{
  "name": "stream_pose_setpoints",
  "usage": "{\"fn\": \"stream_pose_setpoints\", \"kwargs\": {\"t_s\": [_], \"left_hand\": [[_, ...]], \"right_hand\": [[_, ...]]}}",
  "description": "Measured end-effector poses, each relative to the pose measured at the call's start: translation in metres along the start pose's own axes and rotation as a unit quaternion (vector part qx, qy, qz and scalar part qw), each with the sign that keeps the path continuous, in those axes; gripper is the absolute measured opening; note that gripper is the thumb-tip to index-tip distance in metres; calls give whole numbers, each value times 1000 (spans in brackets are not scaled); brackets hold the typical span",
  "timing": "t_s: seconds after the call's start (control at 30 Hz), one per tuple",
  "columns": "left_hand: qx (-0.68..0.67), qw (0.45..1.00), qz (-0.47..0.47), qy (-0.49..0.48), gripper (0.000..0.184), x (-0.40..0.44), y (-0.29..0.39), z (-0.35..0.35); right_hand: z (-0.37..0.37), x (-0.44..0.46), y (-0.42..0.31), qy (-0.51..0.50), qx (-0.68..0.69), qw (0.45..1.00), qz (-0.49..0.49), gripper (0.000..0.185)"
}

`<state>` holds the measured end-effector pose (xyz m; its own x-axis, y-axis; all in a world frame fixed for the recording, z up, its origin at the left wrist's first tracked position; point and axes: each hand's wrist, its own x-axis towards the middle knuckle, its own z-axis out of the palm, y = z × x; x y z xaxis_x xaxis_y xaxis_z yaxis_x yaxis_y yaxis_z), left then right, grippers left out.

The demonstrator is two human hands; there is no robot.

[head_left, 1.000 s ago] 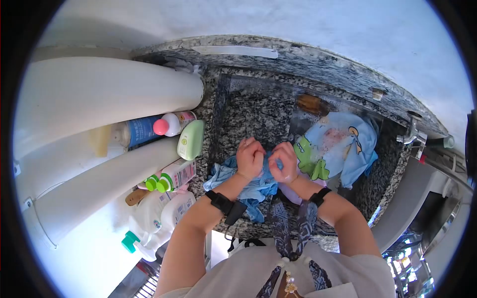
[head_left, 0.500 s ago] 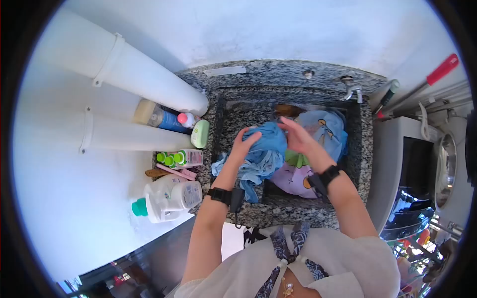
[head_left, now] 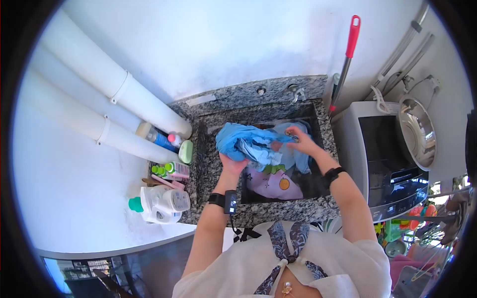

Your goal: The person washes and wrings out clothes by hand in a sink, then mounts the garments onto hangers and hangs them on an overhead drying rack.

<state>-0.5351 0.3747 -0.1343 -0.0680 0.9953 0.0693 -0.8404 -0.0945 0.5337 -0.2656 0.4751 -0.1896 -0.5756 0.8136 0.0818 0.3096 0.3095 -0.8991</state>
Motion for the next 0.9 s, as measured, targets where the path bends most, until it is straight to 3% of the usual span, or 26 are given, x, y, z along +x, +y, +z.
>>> {"fn": "stream_pose_setpoints", "kwargs": {"t_s": [0.07,0.13,0.17,0.2,0.23,0.27,0.3,0.33,0.37,0.4,0.43,0.47,0.5,0.53,0.6,0.63,0.7,0.77,0.83,0.87,0.9], "left_hand": [[-8,1000,-26,2,43,1,-7,21],[-26,997,-73,19,41,3,-7,52],[83,995,-30,-53,37,2,-5,67],[86,995,-27,-52,37,-3,-3,71],[228,972,1,-56,37,-9,1,73],[364,929,29,-59,38,-16,8,74],[369,927,31,-56,38,-24,19,86],[496,862,79,-63,40,-35,33,104],[611,779,124,-67,41,-43,44,112],[612,778,124,-62,41,-44,49,81],[350,936,17,17,41,-41,48,28],[46,990,-91,94,40,-42,45,-1],[20,991,-106,73,43,-51,47,33],[18,991,-106,73,43,-48,40,23],[257,937,-158,179,56,-41,24,-5],[254,937,-158,179,56,-38,17,3],[552,822,-106,92,64,-26,-3,26],[595,800,60,-42,69,-21,-23,85],[653,745,108,-82,68,-16,-33,130],[652,746,105,-78,68,-11,-32,139],[700,709,65,-49,65,-6,-30,145]], "right_hand": [[22,1,-7,32,-2,999,4,54],[36,1,-6,-48,149,986,52,55],[50,2,12,-50,150,986,49,55],[75,10,50,-6,63,998,-24,50],[88,17,70,40,-23,994,-97,44],[87,18,65,39,-19,994,-103,44],[80,14,52,41,152,987,-25,34],[69,9,39,39,315,947,56,23],[48,3,19,34,416,907,53,15],[23,-1,-3,29,513,856,52,9],[0,1,-15,43,502,863,35,11],[-21,3,-28,57,490,870,20,13],[-43,0,-57,40,478,877,39,11],[-60,-3,-87,23,466,883,56,10],[-73,-2,-119,16,431,901,44,7],[-74,-2,-130,9,397,917,32,4],[-68,0,-149,10,364,931,39,4],[-60,2,-155,0,339,940,38,5],[-42,0,-156,-37,276,960,23,6],[-35,-1,-154,-72,214,974,1,6],[-32,-2,-152,-100,227,969,18,17]]}}
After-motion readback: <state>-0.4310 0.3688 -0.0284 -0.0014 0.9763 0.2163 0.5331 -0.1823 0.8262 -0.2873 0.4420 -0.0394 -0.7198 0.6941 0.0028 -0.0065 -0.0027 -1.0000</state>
